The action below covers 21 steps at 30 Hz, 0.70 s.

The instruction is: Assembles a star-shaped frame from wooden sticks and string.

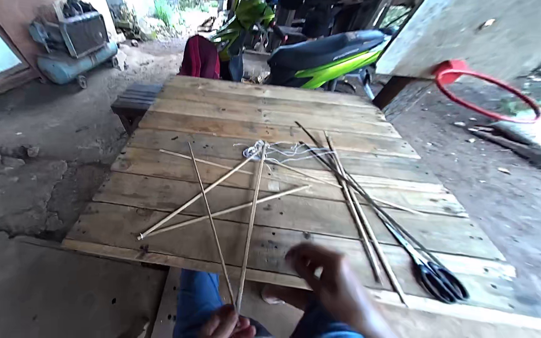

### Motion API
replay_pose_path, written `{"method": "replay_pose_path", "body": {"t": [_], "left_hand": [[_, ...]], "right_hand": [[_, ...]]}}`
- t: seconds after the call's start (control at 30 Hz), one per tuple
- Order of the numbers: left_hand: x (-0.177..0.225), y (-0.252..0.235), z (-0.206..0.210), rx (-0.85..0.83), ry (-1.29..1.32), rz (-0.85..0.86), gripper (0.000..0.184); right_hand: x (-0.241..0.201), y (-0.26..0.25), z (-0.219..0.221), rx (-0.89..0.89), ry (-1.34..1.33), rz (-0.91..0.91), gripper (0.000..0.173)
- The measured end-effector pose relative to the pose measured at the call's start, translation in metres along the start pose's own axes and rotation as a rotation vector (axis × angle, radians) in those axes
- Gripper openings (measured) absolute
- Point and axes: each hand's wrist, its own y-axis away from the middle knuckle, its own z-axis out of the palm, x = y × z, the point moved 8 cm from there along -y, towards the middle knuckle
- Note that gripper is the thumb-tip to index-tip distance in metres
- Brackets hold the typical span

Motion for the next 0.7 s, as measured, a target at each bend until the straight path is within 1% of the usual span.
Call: {"method": "replay_pose_path", "body": {"t": [0.07, 0.1, 0.17, 0.23, 0.3, 0.37, 0.43, 0.47, 0.5, 0.57, 0.63, 0.67, 0.7], "left_hand": [[-0.009, -0.004, 0.018, -0.033, -0.041, -0.057, 0.015], [-0.014, -0.006, 0.025, -0.061, -0.061, -0.078, 0.014], [-0.023, -0.01, 0.035, -0.091, -0.08, -0.103, 0.013], [-0.029, -0.013, 0.042, -0.098, -0.096, -0.1, 0.013], [-0.031, -0.016, 0.047, -0.1, -0.143, -0.068, 0.015], [-0.03, -0.017, 0.046, -0.093, -0.229, -0.023, 0.014], [-0.022, -0.016, 0.039, -0.11, -0.353, 0.072, 0.016], [-0.012, -0.013, 0.034, -0.138, -0.435, 0.173, 0.017], [0.004, -0.01, 0.029, -0.162, -0.518, 0.332, 0.018], [0.059, -0.005, 0.025, -0.166, -0.72, 0.733, 0.02], [0.132, -0.008, 0.034, -0.03, -0.997, 1.116, 0.02], [0.168, -0.016, 0.042, 0.06, -1.138, 1.245, 0.022], [0.2, -0.031, 0.052, 0.135, -1.258, 1.285, 0.023]], "right_hand": [[-0.012, 0.047, 0.03, -0.149, -0.207, 0.095, 0.021], [-0.013, 0.065, 0.041, -0.179, -0.277, 0.159, 0.024], [-0.01, 0.091, 0.053, -0.124, -0.382, 0.272, 0.033], [-0.003, 0.104, 0.056, -0.013, -0.465, 0.378, 0.036], [0.004, 0.109, 0.057, 0.081, -0.546, 0.454, 0.032], [0.011, 0.11, 0.06, 0.127, -0.654, 0.513, 0.027], [0.016, 0.11, 0.064, 0.149, -0.778, 0.551, 0.022], [0.018, 0.11, 0.066, 0.153, -0.829, 0.562, 0.021], [0.021, 0.11, 0.067, 0.155, -0.87, 0.567, 0.02], [0.026, 0.112, 0.069, 0.164, -0.918, 0.57, 0.02], [0.03, 0.118, 0.066, 0.168, -0.912, 0.583, 0.021], [0.032, 0.12, 0.063, 0.172, -0.901, 0.59, 0.021], [0.034, 0.122, 0.059, 0.178, -0.89, 0.589, 0.021]]}}
